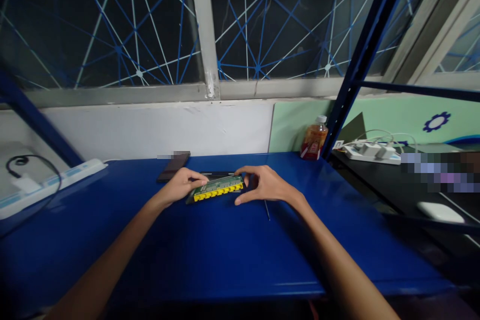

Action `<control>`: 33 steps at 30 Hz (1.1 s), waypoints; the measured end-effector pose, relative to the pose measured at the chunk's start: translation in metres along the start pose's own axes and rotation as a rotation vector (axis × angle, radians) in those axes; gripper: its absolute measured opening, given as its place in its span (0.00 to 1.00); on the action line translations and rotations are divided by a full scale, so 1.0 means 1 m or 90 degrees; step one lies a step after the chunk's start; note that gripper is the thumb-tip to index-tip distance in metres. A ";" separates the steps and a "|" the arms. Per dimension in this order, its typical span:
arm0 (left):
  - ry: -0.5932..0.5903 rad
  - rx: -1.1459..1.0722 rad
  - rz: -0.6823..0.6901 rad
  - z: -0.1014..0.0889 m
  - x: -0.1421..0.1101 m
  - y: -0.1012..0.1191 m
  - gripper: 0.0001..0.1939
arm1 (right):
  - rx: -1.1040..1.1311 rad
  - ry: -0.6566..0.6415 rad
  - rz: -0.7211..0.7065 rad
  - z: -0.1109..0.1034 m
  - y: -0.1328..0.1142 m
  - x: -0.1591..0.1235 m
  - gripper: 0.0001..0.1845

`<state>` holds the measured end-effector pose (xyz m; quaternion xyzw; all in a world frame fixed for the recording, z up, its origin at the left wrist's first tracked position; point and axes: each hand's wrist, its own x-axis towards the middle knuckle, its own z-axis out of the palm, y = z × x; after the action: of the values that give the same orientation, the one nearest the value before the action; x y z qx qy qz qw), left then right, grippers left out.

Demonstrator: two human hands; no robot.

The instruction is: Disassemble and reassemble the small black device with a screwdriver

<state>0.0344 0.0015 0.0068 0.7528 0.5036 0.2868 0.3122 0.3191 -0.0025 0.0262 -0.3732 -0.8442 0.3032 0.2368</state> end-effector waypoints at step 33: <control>0.106 -0.135 -0.114 -0.011 -0.003 0.011 0.16 | -0.195 0.286 0.122 0.046 0.016 0.017 0.27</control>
<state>0.0315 -0.0029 0.0221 0.6411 0.5600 0.3709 0.3712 0.2875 0.0033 -0.0143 -0.5407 -0.7672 0.1031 0.3294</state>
